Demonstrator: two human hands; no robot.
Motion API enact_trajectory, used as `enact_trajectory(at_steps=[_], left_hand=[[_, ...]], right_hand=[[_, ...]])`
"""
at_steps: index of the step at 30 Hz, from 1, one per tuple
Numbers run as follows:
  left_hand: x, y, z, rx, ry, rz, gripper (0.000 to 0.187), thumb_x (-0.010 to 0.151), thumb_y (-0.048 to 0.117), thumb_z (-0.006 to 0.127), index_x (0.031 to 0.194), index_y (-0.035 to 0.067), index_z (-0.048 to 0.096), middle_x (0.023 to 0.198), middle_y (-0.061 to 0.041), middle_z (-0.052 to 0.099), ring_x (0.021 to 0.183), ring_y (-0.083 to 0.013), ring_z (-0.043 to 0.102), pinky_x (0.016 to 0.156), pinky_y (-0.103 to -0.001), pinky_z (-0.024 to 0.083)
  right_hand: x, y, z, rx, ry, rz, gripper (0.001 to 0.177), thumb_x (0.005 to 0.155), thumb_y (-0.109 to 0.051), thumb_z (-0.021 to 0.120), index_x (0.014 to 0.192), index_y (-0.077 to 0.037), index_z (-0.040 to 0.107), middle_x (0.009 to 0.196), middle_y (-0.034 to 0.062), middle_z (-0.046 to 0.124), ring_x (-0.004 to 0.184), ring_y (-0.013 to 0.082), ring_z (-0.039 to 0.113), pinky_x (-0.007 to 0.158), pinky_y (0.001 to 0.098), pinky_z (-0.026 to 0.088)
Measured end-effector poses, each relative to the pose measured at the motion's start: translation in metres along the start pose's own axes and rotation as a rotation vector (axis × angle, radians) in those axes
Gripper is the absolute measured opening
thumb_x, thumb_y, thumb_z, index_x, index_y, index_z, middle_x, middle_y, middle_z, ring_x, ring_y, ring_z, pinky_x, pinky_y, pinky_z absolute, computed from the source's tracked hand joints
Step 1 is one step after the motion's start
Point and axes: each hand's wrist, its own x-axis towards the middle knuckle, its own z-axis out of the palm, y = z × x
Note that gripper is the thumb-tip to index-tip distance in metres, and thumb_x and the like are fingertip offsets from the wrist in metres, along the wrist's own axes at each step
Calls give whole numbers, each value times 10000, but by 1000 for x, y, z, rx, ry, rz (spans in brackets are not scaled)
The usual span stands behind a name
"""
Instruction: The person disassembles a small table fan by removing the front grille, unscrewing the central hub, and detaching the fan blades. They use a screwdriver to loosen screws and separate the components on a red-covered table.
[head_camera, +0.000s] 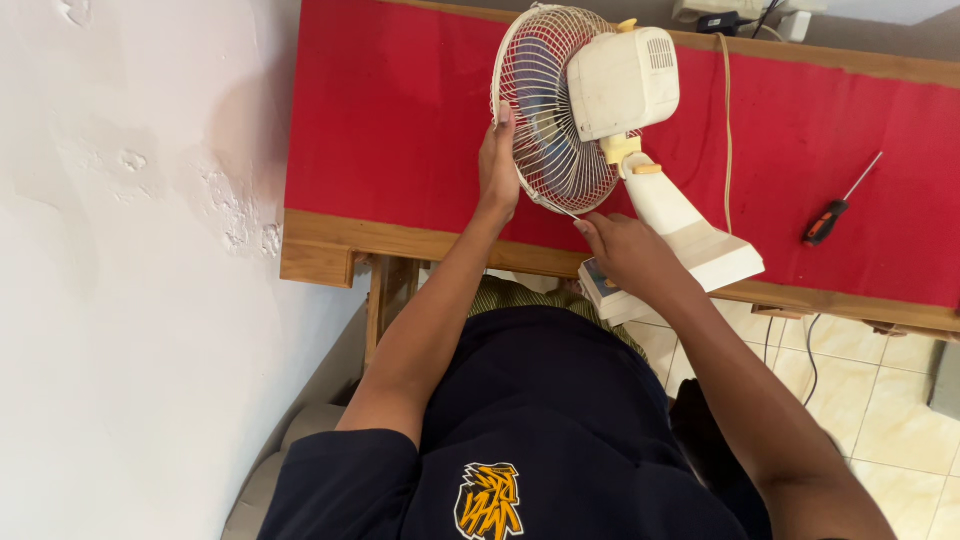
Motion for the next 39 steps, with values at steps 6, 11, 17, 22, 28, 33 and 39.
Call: enact_trajectory(at_steps=[6,11,17,22,28,33,39], left_hand=[[-1,4,3,-18,-13,7,886,961,728,429,1334,-67,545,1256,-208,671,1163,-273,678,1009,-395,560],[-1,9,9,37,-26,27,903,952,742,418,1318,-69,572,1231,-207,684,1144,-271,683,993,-387,557],[0,13,14,31,-25,26,902,941,738,440,1316,-73,559,1236,-206,679,1146,-275,682,991,-399,558],[1,15,17,91,-9,17,922,935,753,419,1303,-78,575,1215,-208,691,1130,-275,695,977,-399,567],[-2,15,17,64,-16,52,916,936,752,433,1323,-69,559,1237,-206,681,1145,-275,684,993,-401,559],[2,13,15,84,-3,17,910,940,756,394,1282,-65,583,1197,-206,700,1105,-270,713,961,-396,591],[-3,11,16,64,-19,61,903,948,758,404,1294,-59,570,1218,-190,687,1115,-254,697,974,-391,572]], right_hand=[[13,3,-5,187,-231,84,384,1088,-340,424,1093,-27,646,681,235,640,653,403,646,662,501,492],[19,14,2,322,-357,155,494,1121,-375,420,931,29,631,677,216,629,625,378,625,655,465,519],[20,27,19,169,-194,37,395,1100,-340,444,1032,-15,659,725,219,649,685,383,639,682,470,491],[21,33,24,285,-189,7,350,1078,-315,451,1042,-20,636,709,205,657,649,370,655,654,472,511],[18,35,28,4,-43,-121,331,1096,-297,444,1083,-12,612,715,208,658,660,398,648,633,515,502],[16,35,25,-151,-14,-135,340,1088,-319,449,1043,-33,627,675,169,660,605,378,644,586,512,511],[4,9,-5,-237,87,-117,370,1072,-377,490,974,-78,686,605,136,637,523,342,619,500,483,485]])
